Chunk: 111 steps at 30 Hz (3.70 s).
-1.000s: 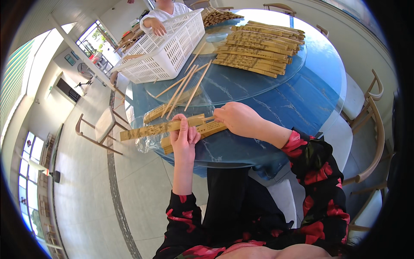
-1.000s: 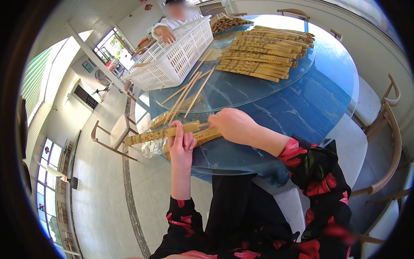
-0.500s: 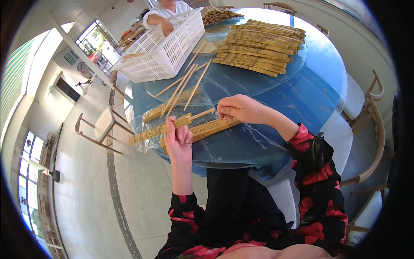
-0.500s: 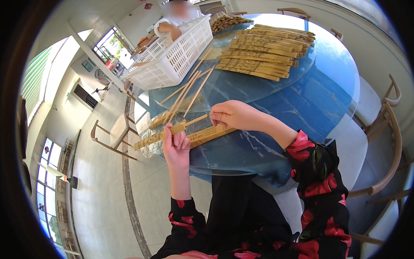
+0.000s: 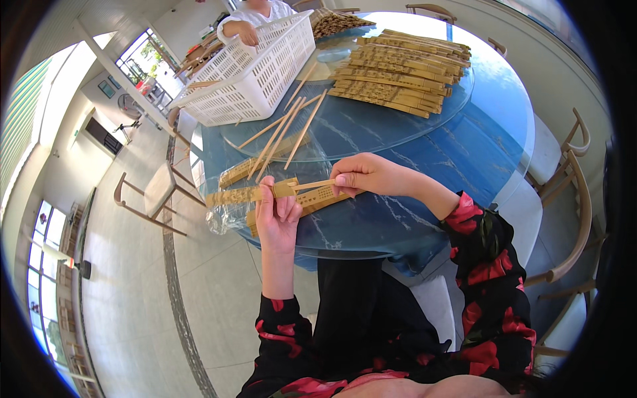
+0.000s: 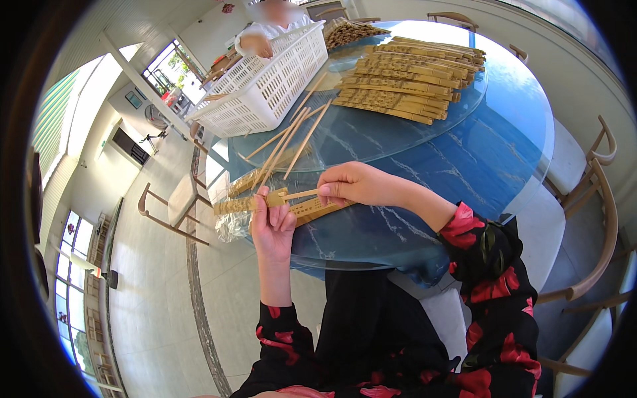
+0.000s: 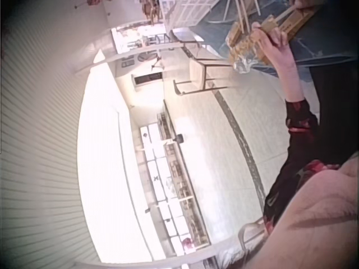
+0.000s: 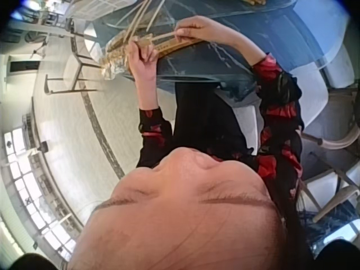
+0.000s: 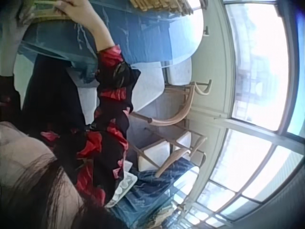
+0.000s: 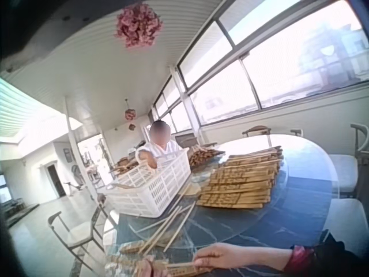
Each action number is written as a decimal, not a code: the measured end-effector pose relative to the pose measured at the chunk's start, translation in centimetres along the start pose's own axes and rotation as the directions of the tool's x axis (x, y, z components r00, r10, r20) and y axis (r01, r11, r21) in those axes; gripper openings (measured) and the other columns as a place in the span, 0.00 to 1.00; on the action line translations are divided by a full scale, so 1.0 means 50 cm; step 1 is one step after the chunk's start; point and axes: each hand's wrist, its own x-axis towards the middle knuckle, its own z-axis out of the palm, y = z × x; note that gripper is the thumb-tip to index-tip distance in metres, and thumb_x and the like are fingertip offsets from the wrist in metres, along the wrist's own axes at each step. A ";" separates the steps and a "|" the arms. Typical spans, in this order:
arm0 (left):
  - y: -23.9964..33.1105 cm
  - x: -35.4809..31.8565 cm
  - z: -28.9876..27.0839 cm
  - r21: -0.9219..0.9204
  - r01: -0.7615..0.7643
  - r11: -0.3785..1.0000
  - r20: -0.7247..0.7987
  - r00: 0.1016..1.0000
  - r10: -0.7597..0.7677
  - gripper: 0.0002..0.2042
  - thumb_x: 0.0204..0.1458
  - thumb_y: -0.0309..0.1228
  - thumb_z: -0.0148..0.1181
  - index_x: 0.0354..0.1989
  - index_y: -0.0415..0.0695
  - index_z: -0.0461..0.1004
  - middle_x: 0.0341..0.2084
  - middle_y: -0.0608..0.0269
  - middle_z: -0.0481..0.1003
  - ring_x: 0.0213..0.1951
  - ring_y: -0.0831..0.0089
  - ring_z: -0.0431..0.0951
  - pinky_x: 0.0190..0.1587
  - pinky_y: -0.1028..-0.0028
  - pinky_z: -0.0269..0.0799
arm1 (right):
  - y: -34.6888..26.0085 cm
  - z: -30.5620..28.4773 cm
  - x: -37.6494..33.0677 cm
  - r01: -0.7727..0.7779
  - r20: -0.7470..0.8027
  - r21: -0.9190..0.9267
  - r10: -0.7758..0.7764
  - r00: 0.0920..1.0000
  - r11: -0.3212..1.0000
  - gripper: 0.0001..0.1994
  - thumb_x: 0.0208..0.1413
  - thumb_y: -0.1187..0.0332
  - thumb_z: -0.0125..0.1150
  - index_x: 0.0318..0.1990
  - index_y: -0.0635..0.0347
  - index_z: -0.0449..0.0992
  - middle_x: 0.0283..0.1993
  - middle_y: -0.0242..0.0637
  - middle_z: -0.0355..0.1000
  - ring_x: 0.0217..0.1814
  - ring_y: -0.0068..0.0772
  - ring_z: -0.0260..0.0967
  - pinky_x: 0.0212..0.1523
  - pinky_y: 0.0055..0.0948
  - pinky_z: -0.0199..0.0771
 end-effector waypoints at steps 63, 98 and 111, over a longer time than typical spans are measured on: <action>0.054 0.038 -0.149 -0.540 -0.283 0.793 -0.148 0.959 0.241 0.10 0.74 0.32 0.48 0.38 0.43 0.68 0.26 0.67 0.60 0.32 0.70 0.65 0.52 0.66 0.72 | 0.007 0.001 -0.005 -0.122 0.215 0.469 0.021 0.976 0.875 0.15 0.70 0.74 0.58 0.62 0.65 0.74 0.49 0.34 0.75 0.48 0.21 0.75 0.52 0.22 0.77; 0.032 0.031 -0.058 0.324 -0.067 0.944 -0.009 0.997 0.074 0.21 0.75 0.46 0.48 0.63 0.40 0.69 0.57 0.51 0.77 0.56 0.63 0.78 0.64 0.63 0.74 | 0.035 -0.051 0.004 -0.002 -0.431 0.393 0.186 0.883 0.920 0.09 0.72 0.62 0.60 0.46 0.58 0.77 0.31 0.28 0.77 0.29 0.15 0.69 0.33 0.17 0.71; 0.031 0.039 -0.079 0.285 -0.087 0.955 0.016 0.996 0.086 0.17 0.74 0.40 0.52 0.58 0.38 0.73 0.46 0.58 0.80 0.49 0.69 0.80 0.59 0.66 0.77 | 0.065 -0.278 -0.056 0.321 -0.984 0.142 0.099 0.146 0.936 0.07 0.70 0.67 0.62 0.43 0.62 0.76 0.31 0.36 0.79 0.24 0.20 0.71 0.25 0.20 0.70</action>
